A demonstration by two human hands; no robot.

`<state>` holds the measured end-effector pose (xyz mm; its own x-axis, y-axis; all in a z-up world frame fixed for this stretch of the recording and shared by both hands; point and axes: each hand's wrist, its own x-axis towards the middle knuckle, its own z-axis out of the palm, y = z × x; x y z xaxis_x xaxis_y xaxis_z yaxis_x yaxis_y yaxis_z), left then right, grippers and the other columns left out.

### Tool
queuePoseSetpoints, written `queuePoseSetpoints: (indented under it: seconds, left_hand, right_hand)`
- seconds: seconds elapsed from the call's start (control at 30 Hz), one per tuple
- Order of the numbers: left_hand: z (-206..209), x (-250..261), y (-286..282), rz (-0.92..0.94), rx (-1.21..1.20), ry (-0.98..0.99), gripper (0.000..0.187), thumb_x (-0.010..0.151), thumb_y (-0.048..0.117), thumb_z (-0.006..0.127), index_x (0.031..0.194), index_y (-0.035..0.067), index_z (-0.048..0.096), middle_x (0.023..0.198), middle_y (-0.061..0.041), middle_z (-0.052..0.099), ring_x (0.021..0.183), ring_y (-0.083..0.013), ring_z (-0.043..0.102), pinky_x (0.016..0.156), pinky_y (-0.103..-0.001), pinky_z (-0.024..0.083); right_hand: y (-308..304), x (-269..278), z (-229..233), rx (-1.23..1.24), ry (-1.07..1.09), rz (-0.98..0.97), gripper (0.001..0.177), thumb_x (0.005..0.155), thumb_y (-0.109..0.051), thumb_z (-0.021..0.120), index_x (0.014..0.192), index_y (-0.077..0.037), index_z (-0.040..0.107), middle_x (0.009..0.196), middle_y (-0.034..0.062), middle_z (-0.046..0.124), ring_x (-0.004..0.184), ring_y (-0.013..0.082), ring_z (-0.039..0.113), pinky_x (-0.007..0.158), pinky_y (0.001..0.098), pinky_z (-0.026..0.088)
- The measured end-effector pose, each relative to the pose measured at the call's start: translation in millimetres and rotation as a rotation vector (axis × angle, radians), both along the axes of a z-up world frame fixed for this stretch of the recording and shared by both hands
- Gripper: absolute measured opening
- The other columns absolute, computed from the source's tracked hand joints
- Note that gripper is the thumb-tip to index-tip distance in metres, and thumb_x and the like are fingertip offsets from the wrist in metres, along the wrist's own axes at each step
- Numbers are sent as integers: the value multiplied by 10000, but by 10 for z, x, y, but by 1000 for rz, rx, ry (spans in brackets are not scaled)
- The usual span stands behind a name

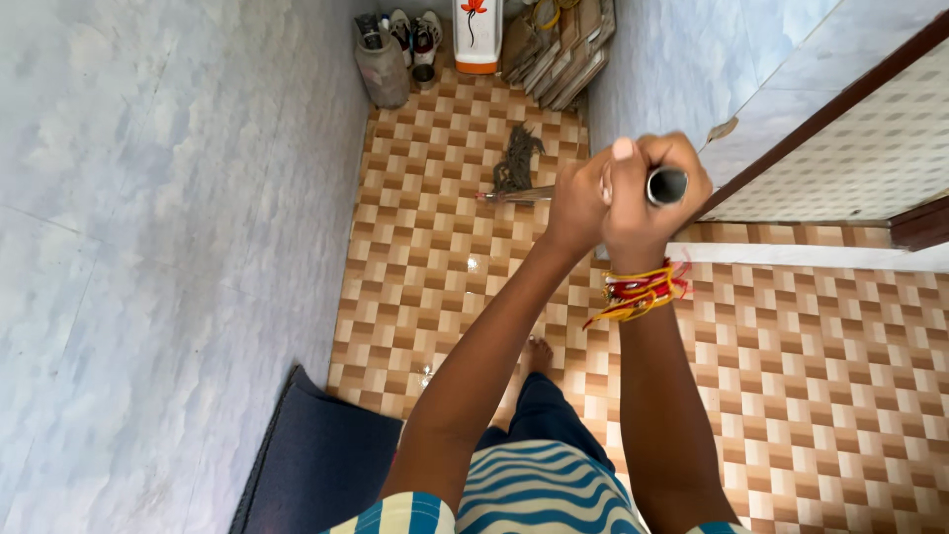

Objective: The person cleans the tiled floors of a bathroom and a hallway using a wet mop, moving between the spaces to ensure all areas are covered.

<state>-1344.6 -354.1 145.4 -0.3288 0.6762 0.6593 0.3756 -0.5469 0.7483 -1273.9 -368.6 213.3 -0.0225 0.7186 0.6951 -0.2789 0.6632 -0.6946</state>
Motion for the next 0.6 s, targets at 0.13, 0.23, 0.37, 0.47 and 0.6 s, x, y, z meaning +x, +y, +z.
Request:
queuePoseSetpoints:
  seconds: [0.13, 0.23, 0.37, 0.47, 0.6]
  left_hand:
    - [-4, -69, 128, 44, 82, 31, 160, 944, 194, 647, 894, 53, 593, 775, -163, 636, 677, -373, 676, 591, -421, 514]
    - [-139, -133, 492, 68, -24, 15, 248, 913, 211, 686, 800, 63, 522, 696, -155, 597, 626, -366, 651, 552, -418, 496]
    - [-378, -311, 1113, 105, 5, 48, 232, 924, 186, 667, 809, 59, 511, 734, -162, 588, 667, -385, 626, 590, -443, 484]
    - [-558, -496, 1675, 126, -6, 69, 221, 904, 186, 671, 805, 52, 526, 739, -160, 595, 688, -373, 642, 603, -440, 496]
    - [-824, -861, 2339, 24, -41, 8, 197, 906, 189, 636, 820, 37, 546, 778, -137, 609, 713, -325, 649, 637, -412, 497]
  right_hand:
    - [136, -90, -61, 63, 7, -18, 288, 1060, -53, 672, 869, -31, 458, 723, 47, 549, 586, 86, 498, 559, 239, 394]
    - [474, -162, -148, 66, -3, -16, 280, 1067, -66, 659, 878, -40, 455, 706, 39, 544, 578, 80, 494, 555, 236, 402]
    - [1089, -327, -361, 49, 26, 72, 260, 1051, -46, 632, 865, -32, 451, 739, 56, 556, 617, 92, 512, 567, 243, 427]
    - [1698, -493, -628, 58, 1, 76, 257, 1024, -20, 617, 825, -24, 454, 743, 62, 563, 654, 109, 525, 580, 253, 430]
    - [2441, -795, -999, 57, -57, 56, 246, 958, 0, 618, 775, -27, 455, 700, 41, 551, 618, 104, 519, 575, 263, 406]
